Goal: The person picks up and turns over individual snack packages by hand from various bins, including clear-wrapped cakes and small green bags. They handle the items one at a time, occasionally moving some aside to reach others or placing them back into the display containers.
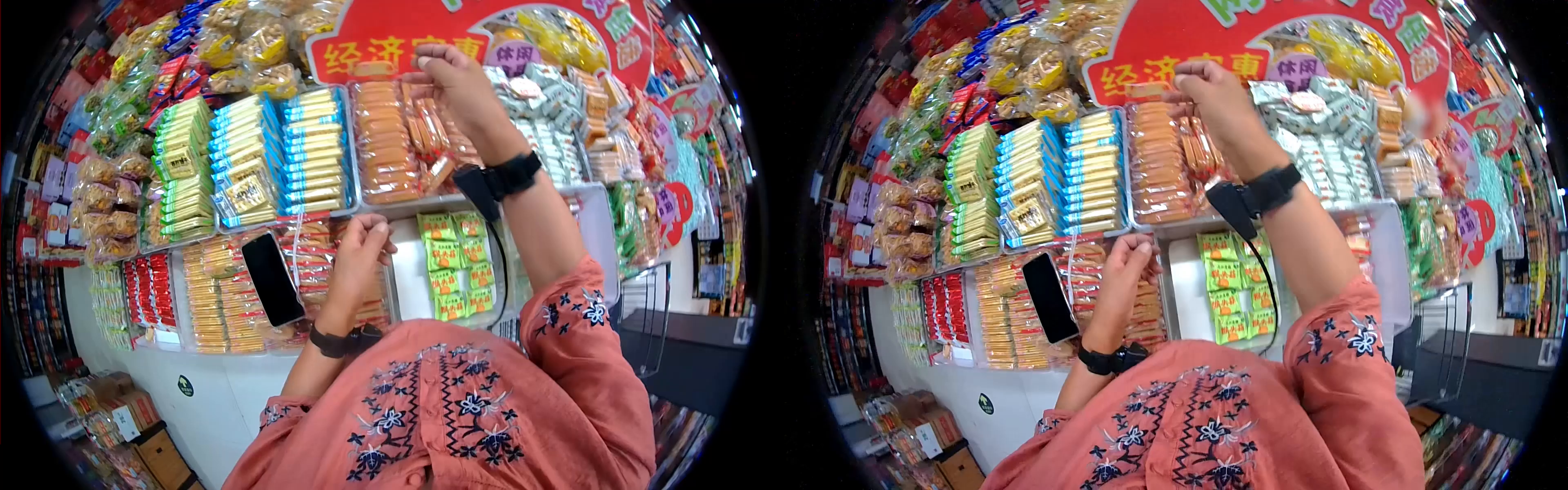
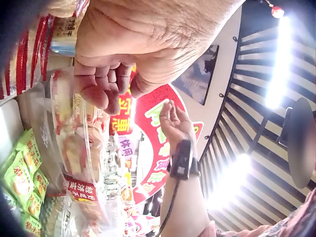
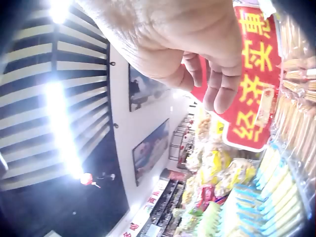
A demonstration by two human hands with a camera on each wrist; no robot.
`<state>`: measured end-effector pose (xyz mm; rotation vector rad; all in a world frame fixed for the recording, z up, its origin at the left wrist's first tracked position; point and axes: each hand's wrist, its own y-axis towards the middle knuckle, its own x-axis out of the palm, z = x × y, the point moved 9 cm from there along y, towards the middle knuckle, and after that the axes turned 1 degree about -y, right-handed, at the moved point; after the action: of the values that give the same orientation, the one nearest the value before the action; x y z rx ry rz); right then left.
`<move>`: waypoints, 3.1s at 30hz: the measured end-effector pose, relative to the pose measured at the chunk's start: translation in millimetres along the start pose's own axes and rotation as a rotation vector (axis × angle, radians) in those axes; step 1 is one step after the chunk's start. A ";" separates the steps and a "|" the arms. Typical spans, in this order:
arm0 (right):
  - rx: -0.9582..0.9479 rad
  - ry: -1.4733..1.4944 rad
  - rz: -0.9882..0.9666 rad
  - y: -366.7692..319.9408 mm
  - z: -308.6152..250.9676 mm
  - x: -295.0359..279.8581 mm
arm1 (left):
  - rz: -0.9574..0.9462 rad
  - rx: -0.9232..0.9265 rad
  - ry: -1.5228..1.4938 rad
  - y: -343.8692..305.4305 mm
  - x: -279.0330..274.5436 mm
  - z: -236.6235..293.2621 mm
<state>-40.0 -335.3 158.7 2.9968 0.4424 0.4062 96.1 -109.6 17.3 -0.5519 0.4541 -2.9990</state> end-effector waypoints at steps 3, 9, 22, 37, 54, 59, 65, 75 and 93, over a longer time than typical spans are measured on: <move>-0.053 -0.006 -0.002 -61.2 -54.6 -6.9 | -0.008 -0.002 0.027 -8.3 3.5 1.9; -0.109 -0.236 0.176 -175.8 -117.8 -97.3 | -0.082 0.008 0.099 -17.1 12.7 -8.2; 0.547 -0.842 0.244 -307.4 -37.7 -253.8 | -0.184 -0.042 0.140 -26.3 51.9 -17.9; 1.019 -1.138 -0.134 -298.5 65.7 -310.2 | -0.210 -0.079 0.210 -26.3 56.5 -24.3; 0.673 -1.610 -0.248 -285.7 115.4 -301.0 | -0.251 -0.092 0.243 -29.1 60.3 -21.1; 0.537 -1.686 -0.235 -287.1 108.6 -308.8 | -0.260 -0.101 0.240 -32.3 62.2 -22.8; 0.629 -1.598 -0.217 -291.2 106.2 -307.3 | -0.288 -0.108 0.246 -31.8 62.8 -26.7; 0.512 -1.576 -0.200 -288.6 110.2 -302.2 | -0.272 -0.098 0.261 -35.6 54.6 -27.2; 0.394 -1.090 0.257 -296.9 -93.7 -240.2 | -0.331 -0.114 0.246 -33.2 57.8 -28.8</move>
<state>-368.0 -118.5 153.0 3.0171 0.0129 -1.3825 31.7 -76.3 21.1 -0.2868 0.6075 -3.3960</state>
